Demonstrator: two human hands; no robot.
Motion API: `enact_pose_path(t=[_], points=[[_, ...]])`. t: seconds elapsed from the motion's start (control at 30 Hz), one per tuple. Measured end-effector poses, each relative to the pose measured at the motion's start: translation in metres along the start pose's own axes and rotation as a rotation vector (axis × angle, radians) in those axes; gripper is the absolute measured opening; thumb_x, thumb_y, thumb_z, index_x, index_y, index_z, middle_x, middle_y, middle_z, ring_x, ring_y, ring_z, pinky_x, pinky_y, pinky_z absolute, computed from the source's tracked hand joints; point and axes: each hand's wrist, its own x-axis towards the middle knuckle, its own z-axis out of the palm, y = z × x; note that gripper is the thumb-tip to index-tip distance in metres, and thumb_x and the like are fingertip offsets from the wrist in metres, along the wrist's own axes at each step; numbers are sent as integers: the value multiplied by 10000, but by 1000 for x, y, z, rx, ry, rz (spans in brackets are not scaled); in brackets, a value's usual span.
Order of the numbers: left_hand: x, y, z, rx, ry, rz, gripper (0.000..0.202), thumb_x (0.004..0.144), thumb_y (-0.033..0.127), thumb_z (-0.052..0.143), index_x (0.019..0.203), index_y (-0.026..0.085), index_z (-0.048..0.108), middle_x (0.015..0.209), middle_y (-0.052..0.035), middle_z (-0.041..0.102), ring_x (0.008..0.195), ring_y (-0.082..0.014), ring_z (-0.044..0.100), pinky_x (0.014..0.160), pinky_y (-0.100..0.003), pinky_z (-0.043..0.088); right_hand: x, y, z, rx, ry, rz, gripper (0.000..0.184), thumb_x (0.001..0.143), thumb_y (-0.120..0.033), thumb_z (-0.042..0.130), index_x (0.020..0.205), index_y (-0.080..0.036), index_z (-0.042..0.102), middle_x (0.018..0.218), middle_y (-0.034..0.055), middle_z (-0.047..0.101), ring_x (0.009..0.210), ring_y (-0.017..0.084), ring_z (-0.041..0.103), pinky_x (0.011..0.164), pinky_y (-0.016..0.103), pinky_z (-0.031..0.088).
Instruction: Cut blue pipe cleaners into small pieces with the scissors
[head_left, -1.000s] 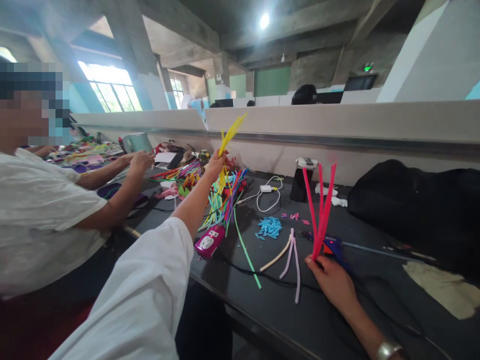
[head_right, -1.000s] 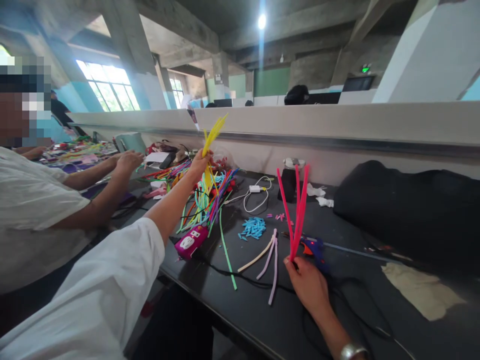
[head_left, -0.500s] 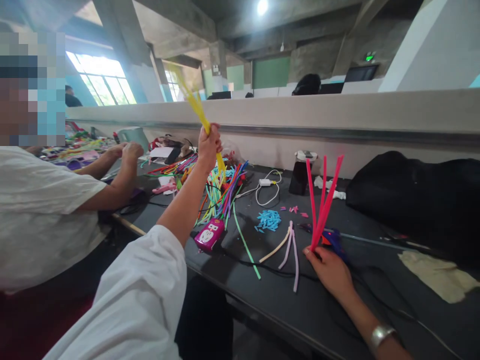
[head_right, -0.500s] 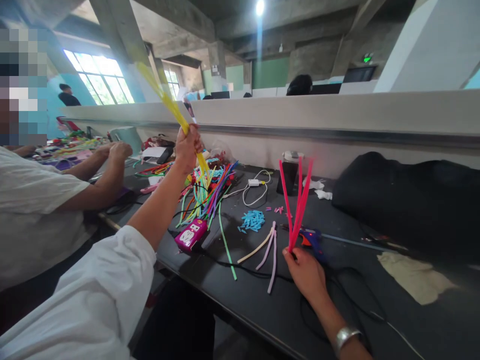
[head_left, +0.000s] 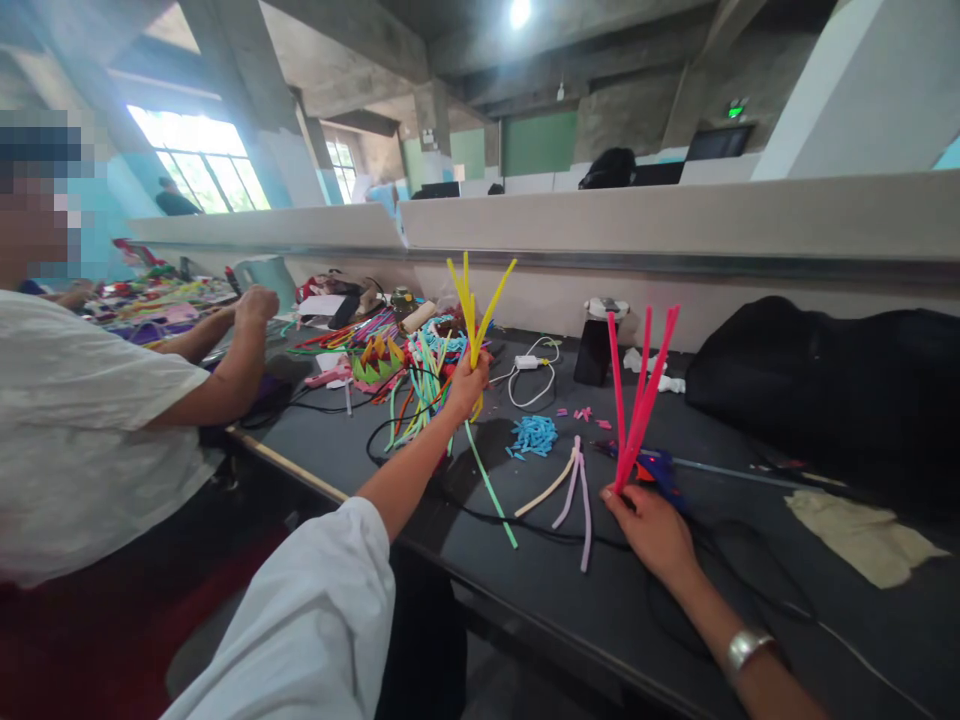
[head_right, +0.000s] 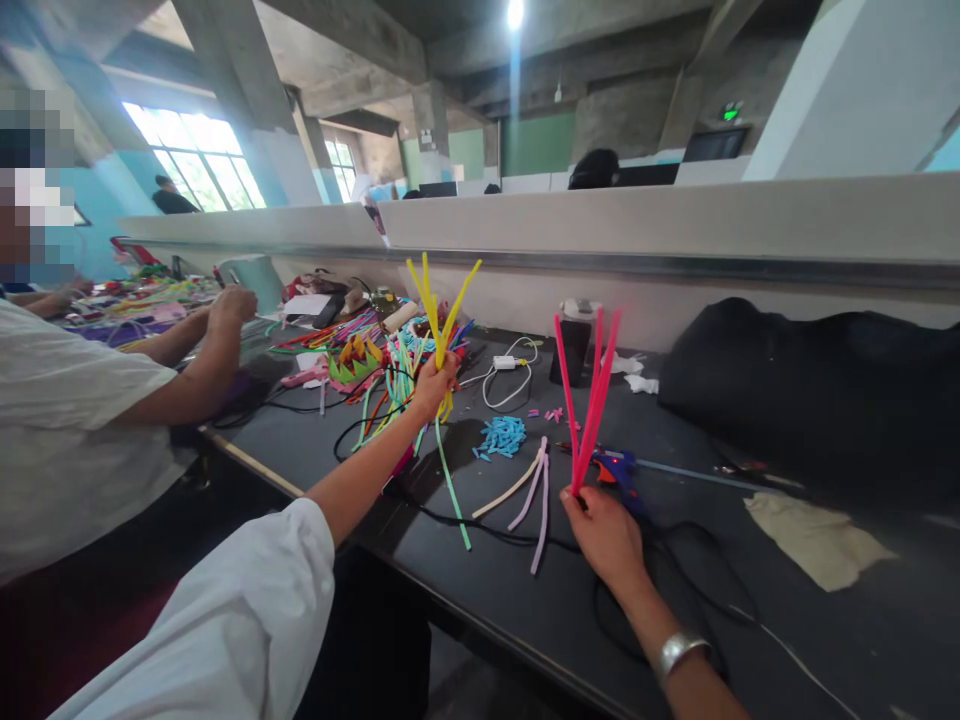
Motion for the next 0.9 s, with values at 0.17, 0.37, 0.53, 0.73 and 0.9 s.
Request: enact_pose_path(t=[0.17, 0.37, 0.53, 0.73, 0.9], points=[[16, 24, 6, -165, 95, 58, 338, 836, 530, 557, 925, 206, 518, 544, 82, 330, 369, -32, 273, 346, -172, 282, -1, -1, -1, -23, 2, 6, 384, 887, -479, 395, 815, -210, 659, 819, 53, 699, 773, 182, 633, 650, 259, 389], [2, -3, 3, -106, 94, -102, 333, 773, 469, 653, 918, 193, 537, 523, 94, 370, 371, -38, 338, 401, -192, 387, -1, -1, -1, -12, 14, -1, 371, 889, -462, 401, 831, -213, 668, 812, 53, 699, 777, 178, 636, 638, 252, 391], [2, -7, -5, -88, 114, -106, 324, 798, 459, 621, 976, 194, 563, 512, 95, 347, 376, -40, 327, 399, -184, 369, 0, 1, 0, -25, -3, -15, 383, 901, -462, 384, 842, -211, 668, 863, 70, 706, 841, 195, 638, 678, 261, 400], [28, 23, 5, 0, 220, -5, 302, 824, 477, 579, 910, 187, 600, 522, 64, 384, 402, -49, 340, 397, -196, 286, 0, 2, 0, -35, -30, 4, 395, 907, -470, 378, 869, -202, 665, 853, 66, 694, 830, 195, 635, 702, 266, 399], [29, 14, 5, -10, 204, -20, 295, 744, 368, 685, 955, 193, 578, 580, 59, 467, 452, -52, 410, 451, -192, 340, 0, 2, -1, -24, -19, -6, 388, 903, -472, 388, 869, -203, 665, 860, 65, 698, 843, 194, 638, 692, 259, 399]])
